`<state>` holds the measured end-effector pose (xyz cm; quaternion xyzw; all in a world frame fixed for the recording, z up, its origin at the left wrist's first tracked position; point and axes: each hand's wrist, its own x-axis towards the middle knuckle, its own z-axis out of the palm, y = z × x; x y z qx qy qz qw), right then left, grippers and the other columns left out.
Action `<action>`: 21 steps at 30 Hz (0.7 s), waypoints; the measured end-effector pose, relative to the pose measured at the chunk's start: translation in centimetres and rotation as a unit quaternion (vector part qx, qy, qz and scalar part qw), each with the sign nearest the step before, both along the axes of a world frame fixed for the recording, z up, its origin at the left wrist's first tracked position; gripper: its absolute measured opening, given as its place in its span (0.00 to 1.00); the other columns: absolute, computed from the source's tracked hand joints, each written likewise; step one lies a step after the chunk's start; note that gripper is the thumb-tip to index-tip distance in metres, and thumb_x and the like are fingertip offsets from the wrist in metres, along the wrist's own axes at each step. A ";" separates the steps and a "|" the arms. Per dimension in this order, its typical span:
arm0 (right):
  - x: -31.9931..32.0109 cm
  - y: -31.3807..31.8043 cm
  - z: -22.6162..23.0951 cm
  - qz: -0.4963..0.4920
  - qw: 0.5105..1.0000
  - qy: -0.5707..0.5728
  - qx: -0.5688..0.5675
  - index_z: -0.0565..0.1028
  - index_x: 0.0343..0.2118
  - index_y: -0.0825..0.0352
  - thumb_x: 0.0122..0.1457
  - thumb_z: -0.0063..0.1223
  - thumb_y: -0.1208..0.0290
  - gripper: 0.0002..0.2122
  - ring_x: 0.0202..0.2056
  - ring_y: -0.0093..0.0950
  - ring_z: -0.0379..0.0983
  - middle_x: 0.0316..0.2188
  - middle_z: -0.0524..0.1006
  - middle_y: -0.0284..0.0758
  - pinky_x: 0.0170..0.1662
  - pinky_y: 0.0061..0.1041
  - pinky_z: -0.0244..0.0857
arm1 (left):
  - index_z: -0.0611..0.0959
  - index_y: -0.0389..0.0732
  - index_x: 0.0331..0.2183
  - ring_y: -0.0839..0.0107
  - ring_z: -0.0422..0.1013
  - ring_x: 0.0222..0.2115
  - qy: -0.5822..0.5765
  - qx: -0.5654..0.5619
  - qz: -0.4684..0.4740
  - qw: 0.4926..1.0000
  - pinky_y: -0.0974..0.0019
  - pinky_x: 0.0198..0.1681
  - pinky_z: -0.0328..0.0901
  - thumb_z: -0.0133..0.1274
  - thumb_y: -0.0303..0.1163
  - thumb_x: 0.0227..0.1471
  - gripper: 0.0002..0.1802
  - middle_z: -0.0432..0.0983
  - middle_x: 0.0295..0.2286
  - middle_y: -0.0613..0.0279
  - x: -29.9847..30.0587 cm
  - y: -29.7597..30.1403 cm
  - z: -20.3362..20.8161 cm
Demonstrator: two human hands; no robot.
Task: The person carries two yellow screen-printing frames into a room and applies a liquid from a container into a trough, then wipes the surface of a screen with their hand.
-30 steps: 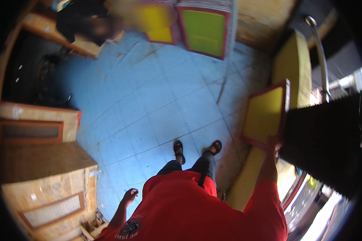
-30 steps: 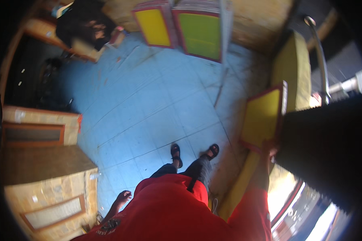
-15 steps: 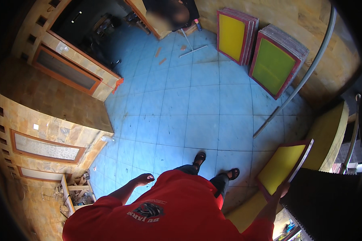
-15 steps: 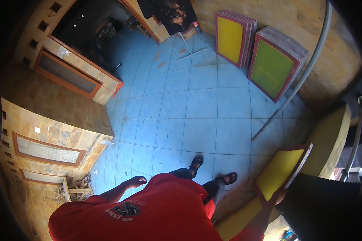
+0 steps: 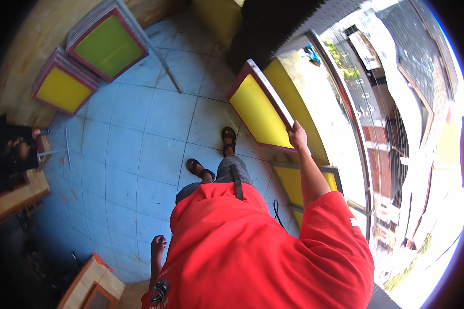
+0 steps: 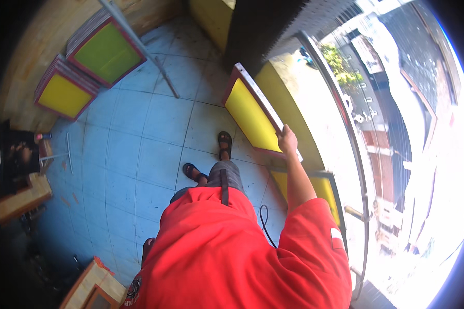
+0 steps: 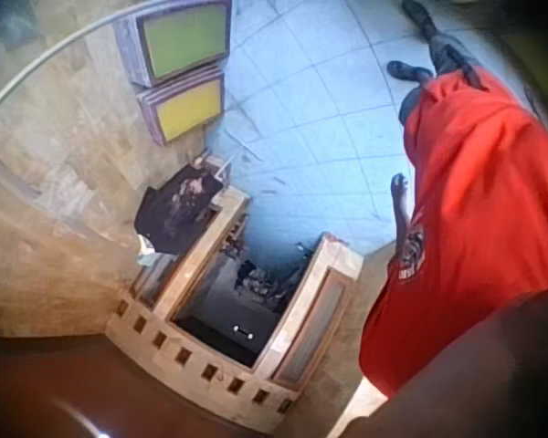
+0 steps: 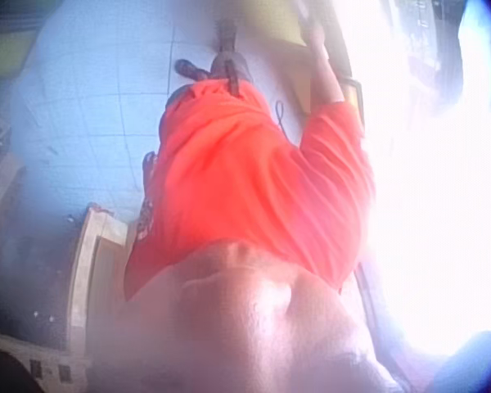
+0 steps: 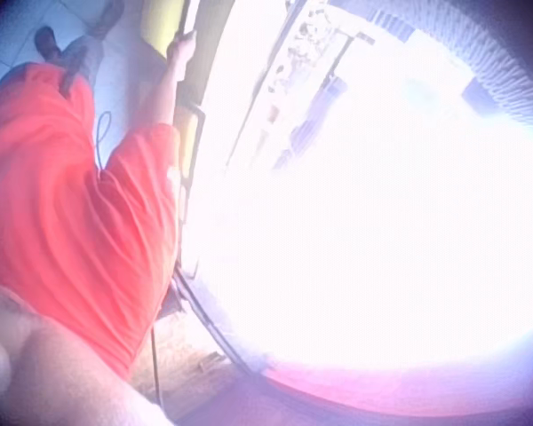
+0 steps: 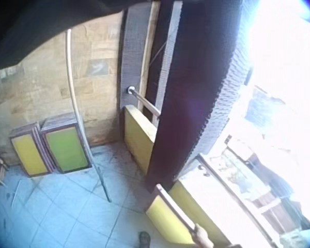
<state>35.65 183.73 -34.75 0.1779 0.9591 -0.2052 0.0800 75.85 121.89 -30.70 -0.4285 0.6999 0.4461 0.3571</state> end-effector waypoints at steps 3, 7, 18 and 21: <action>6.4 4.2 0.0 -0.035 0.999 0.001 -0.001 0.65 0.29 0.67 0.48 0.55 0.64 0.13 0.31 0.49 0.68 0.25 0.72 0.47 0.32 0.42 0.59 | 0.73 0.42 0.39 0.73 0.70 0.28 -0.004 -0.010 -0.021 1.000 0.70 0.27 0.61 0.47 0.39 0.51 0.14 0.72 0.31 0.64 -0.3 -1.8 0.2; 11.5 9.0 -1.3 -0.052 0.998 -0.023 -0.017 0.68 0.33 0.66 0.48 0.56 0.64 0.14 0.34 0.48 0.68 0.27 0.73 0.48 0.34 0.40 0.60 | 0.72 0.41 0.41 0.70 0.69 0.32 -0.001 -0.005 0.042 0.999 0.66 0.32 0.62 0.44 0.41 0.53 0.17 0.72 0.33 0.62 -0.1 -2.4 -1.2; 11.3 20.3 -7.1 -0.020 0.998 -0.036 -0.054 0.69 0.37 0.69 0.48 0.57 0.66 0.16 0.34 0.43 0.72 0.31 0.75 0.48 0.37 0.34 0.63 | 0.72 0.37 0.40 0.72 0.68 0.32 -0.021 0.012 -0.013 1.000 0.68 0.35 0.61 0.43 0.38 0.54 0.16 0.72 0.33 0.62 7.7 12.3 2.5; 10.4 21.9 -8.9 -0.018 0.997 -0.017 -0.075 0.69 0.38 0.70 0.48 0.57 0.67 0.17 0.34 0.42 0.72 0.31 0.75 0.48 0.37 0.34 0.64 | 0.73 0.36 0.38 0.73 0.68 0.31 -0.043 -0.017 -0.042 0.998 0.68 0.34 0.62 0.42 0.34 0.54 0.13 0.72 0.31 0.61 7.3 17.5 6.3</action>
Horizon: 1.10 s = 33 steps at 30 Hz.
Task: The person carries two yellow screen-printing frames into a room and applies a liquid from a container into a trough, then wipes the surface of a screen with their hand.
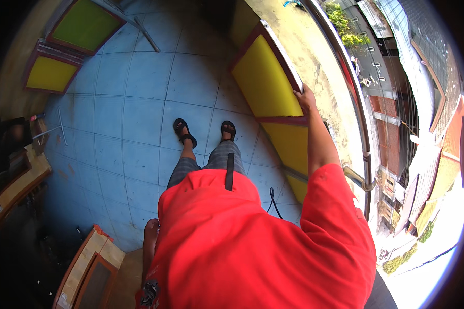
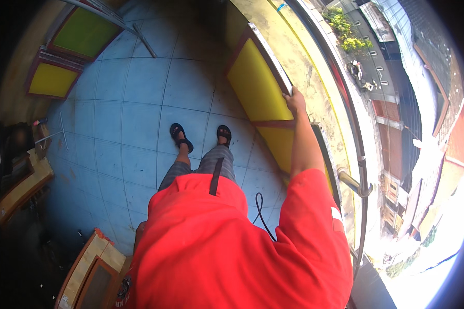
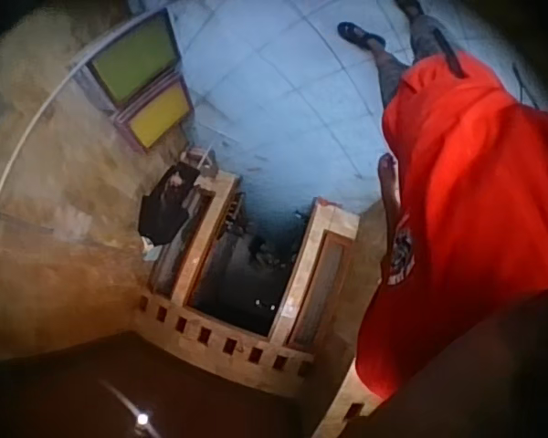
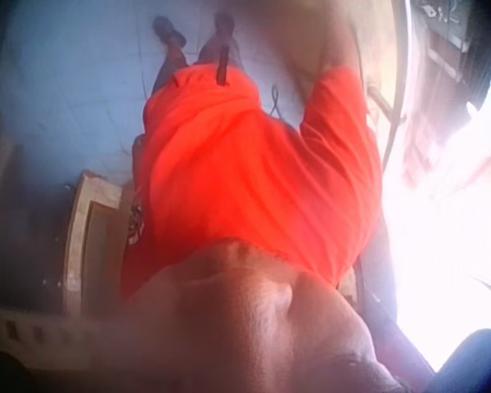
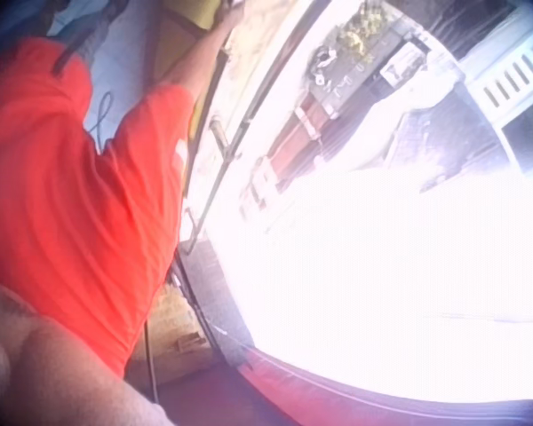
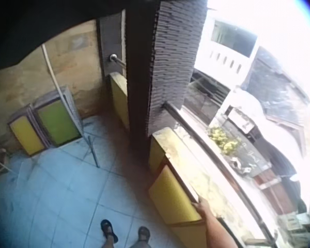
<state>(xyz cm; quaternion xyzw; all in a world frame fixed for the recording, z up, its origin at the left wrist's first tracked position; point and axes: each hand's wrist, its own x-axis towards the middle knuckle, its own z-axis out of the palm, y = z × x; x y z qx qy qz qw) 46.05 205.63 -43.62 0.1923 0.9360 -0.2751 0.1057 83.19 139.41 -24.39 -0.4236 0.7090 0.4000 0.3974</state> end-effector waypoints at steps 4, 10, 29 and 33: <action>-0.9 0.7 -0.6 0.004 0.999 -0.012 -0.034 0.69 0.40 0.70 0.48 0.56 0.69 0.17 0.35 0.40 0.72 0.32 0.75 0.47 0.38 0.32 0.64 | 0.73 0.36 0.37 0.74 0.68 0.31 0.031 0.019 0.000 0.999 0.70 0.33 0.62 0.40 0.31 0.54 0.12 0.72 0.30 0.61 4.0 -0.5 -0.5; -0.6 1.9 -1.5 -0.010 0.999 -0.010 -0.029 0.69 0.42 0.69 0.48 0.57 0.69 0.18 0.36 0.38 0.73 0.33 0.76 0.46 0.39 0.30 0.65 | 0.73 0.36 0.37 0.75 0.67 0.29 0.064 0.008 0.100 0.993 0.71 0.31 0.61 0.40 0.31 0.55 0.11 0.72 0.28 0.63 6.7 -0.9 -1.6; 4.6 -2.6 4.8 0.021 0.986 0.034 0.162 0.61 0.51 0.64 0.45 0.58 0.69 0.28 0.48 0.42 0.63 0.46 0.65 0.45 0.49 0.35 0.60 | 0.75 0.37 0.36 0.76 0.66 0.26 0.080 0.030 0.040 0.996 0.70 0.30 0.61 0.43 0.38 0.53 0.14 0.71 0.27 0.65 3.5 3.1 -0.7; 8.9 -7.3 6.5 0.007 0.985 0.069 0.160 0.61 0.50 0.68 0.47 0.57 0.69 0.27 0.48 0.45 0.62 0.47 0.64 0.48 0.51 0.34 0.59 | 0.74 0.38 0.36 0.75 0.66 0.27 0.075 0.030 0.051 0.995 0.69 0.30 0.61 0.44 0.39 0.53 0.15 0.71 0.28 0.65 6.2 0.9 -2.8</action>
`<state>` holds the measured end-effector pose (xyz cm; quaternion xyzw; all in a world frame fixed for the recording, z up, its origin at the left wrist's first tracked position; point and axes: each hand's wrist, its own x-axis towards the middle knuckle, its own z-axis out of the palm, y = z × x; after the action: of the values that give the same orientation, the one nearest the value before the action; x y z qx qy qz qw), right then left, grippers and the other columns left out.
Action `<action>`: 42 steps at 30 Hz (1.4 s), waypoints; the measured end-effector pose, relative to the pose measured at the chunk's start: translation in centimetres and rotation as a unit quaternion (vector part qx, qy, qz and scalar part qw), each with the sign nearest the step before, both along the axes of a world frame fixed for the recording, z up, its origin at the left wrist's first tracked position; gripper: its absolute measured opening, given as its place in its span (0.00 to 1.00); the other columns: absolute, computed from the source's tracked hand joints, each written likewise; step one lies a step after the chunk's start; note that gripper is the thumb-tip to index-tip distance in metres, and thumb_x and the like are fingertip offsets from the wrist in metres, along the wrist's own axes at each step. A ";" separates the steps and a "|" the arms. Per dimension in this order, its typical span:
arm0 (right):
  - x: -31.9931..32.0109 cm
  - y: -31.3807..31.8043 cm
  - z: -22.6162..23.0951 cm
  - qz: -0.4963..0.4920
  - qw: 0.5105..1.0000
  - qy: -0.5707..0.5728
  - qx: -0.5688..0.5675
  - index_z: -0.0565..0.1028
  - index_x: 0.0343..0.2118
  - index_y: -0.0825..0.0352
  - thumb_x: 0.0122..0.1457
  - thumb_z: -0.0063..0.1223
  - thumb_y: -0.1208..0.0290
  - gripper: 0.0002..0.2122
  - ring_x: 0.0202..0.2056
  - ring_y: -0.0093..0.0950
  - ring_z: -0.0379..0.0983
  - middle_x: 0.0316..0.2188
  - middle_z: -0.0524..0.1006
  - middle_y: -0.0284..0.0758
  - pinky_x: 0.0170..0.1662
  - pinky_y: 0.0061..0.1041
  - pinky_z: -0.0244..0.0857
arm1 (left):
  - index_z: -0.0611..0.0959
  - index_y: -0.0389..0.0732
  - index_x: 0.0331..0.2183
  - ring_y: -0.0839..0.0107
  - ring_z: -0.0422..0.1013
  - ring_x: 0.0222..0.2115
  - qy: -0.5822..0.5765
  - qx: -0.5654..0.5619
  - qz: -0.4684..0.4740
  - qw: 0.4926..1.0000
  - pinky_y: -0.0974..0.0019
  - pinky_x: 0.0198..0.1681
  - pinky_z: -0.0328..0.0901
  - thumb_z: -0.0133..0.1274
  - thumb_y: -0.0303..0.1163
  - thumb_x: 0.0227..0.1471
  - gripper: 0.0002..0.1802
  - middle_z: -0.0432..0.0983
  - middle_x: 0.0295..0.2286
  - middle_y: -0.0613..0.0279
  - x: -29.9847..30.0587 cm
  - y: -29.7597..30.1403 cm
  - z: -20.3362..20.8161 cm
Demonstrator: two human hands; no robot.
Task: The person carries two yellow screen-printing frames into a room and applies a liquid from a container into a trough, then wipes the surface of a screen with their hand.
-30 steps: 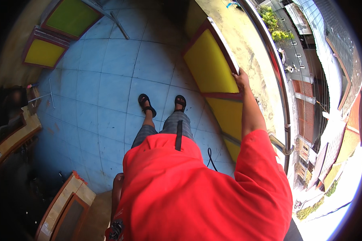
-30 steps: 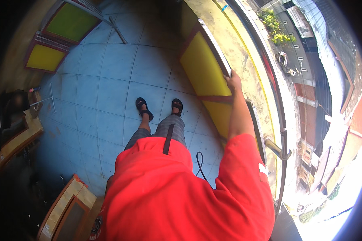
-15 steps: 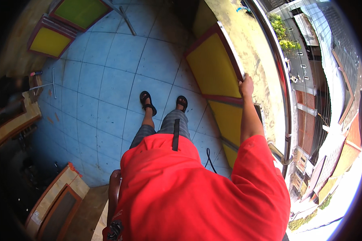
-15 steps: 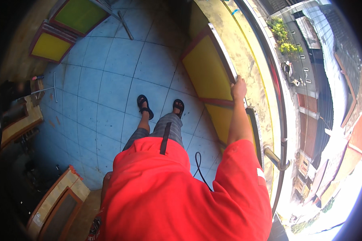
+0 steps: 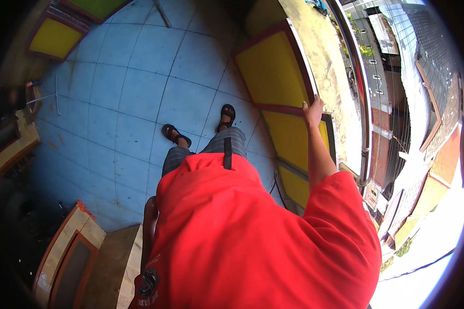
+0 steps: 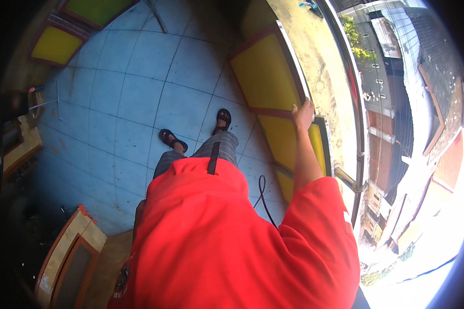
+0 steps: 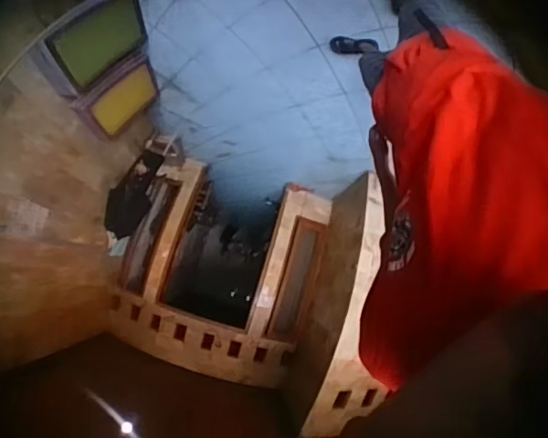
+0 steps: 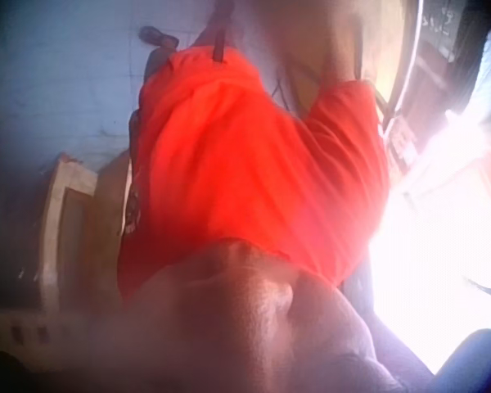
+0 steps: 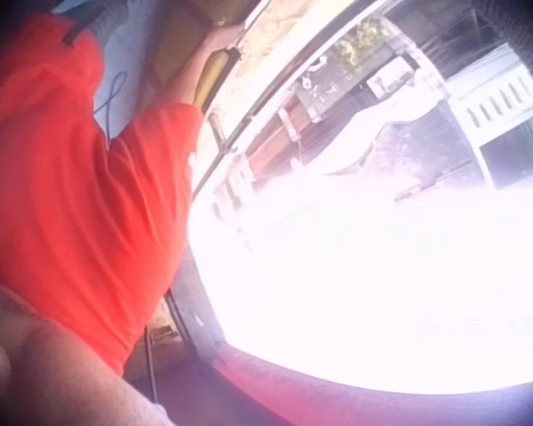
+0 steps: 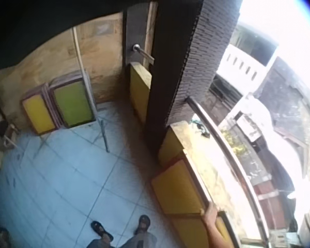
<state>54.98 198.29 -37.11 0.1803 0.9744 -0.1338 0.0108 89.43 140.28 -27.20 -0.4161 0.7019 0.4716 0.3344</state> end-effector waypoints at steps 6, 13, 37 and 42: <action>11.5 -10.5 -6.0 0.080 0.938 -0.324 -0.088 0.67 0.47 0.66 0.46 0.58 0.60 0.26 0.44 0.43 0.68 0.42 0.71 0.47 0.48 0.31 0.62 | 0.74 0.40 0.37 0.73 0.67 0.28 0.029 0.024 0.020 0.999 0.67 0.31 0.61 0.46 0.39 0.52 0.14 0.71 0.29 0.65 3.6 -7.6 -5.0; 11.8 -37.0 -0.9 0.302 0.877 -0.338 -0.161 0.71 0.44 0.65 0.45 0.58 0.60 0.23 0.41 0.40 0.71 0.39 0.75 0.42 0.44 0.32 0.65 | 0.73 0.43 0.36 0.71 0.68 0.29 0.026 0.043 0.113 0.992 0.66 0.32 0.61 0.47 0.40 0.51 0.13 0.72 0.30 0.64 18.1 -22.1 -9.4; -1.2 -133.1 -1.9 0.717 0.606 -0.266 0.220 0.73 0.39 0.65 0.47 0.56 0.53 0.22 0.43 0.36 0.70 0.39 0.75 0.40 0.45 0.32 0.64 | 0.75 0.39 0.17 0.69 0.67 0.19 0.032 -0.233 0.716 0.657 0.64 0.22 0.60 0.45 0.34 0.43 0.11 0.70 0.16 0.59 37.6 -55.0 -12.7; 12.1 -169.3 6.1 0.798 0.580 -0.121 -0.111 0.71 0.39 0.65 0.47 0.57 0.59 0.18 0.36 0.35 0.73 0.33 0.76 0.41 0.39 0.31 0.67 | 0.78 0.40 0.22 0.58 0.69 0.22 -0.200 0.030 0.688 0.697 0.55 0.26 0.62 0.47 0.40 0.43 0.13 0.73 0.20 0.52 35.6 -50.2 -14.0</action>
<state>67.09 28.99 -30.98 -0.6582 0.6926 -0.1557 0.2507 125.00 90.08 -41.19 -0.8572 0.1216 0.4966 0.0613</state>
